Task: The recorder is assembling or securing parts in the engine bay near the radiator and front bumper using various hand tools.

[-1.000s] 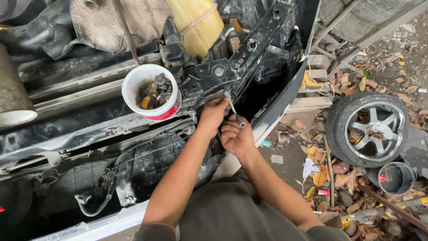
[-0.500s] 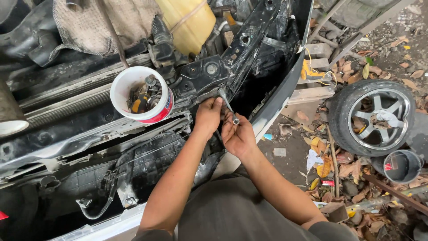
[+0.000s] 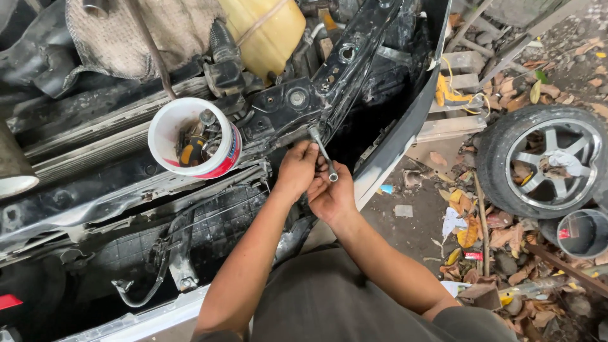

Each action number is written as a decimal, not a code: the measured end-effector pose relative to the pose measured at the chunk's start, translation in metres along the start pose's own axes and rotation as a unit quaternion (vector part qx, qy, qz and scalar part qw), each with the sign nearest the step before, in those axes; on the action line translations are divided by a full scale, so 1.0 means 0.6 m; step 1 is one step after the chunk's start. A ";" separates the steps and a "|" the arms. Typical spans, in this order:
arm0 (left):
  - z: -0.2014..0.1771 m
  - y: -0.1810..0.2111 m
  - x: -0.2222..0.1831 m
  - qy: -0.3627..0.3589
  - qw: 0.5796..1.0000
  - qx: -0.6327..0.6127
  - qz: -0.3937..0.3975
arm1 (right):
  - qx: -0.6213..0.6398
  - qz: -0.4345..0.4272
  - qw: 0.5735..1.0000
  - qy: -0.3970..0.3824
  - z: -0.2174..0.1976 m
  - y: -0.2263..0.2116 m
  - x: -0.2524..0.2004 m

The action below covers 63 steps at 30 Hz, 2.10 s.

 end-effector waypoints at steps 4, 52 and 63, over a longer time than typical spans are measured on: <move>-0.001 0.026 -0.008 0.025 1.000 0.017 -0.005 | 0.023 0.037 0.999 0.008 0.031 0.005 -0.025; 0.013 0.100 -0.109 -0.138 0.983 0.077 0.098 | -0.751 -0.532 0.366 -0.142 0.257 -0.226 -0.296; 0.022 -0.021 0.004 0.005 0.944 -0.329 -0.018 | -0.699 -0.468 0.534 -0.083 0.216 -0.194 -0.223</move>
Point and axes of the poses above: each hand's wrist, its own x-axis towards the middle knuckle, its own z-axis out of the palm, y = z × x, the point moved 10 cm from there along x, towards the middle knuckle, and after that the axes turned 15 degrees about -x, right-handed, at the moved point
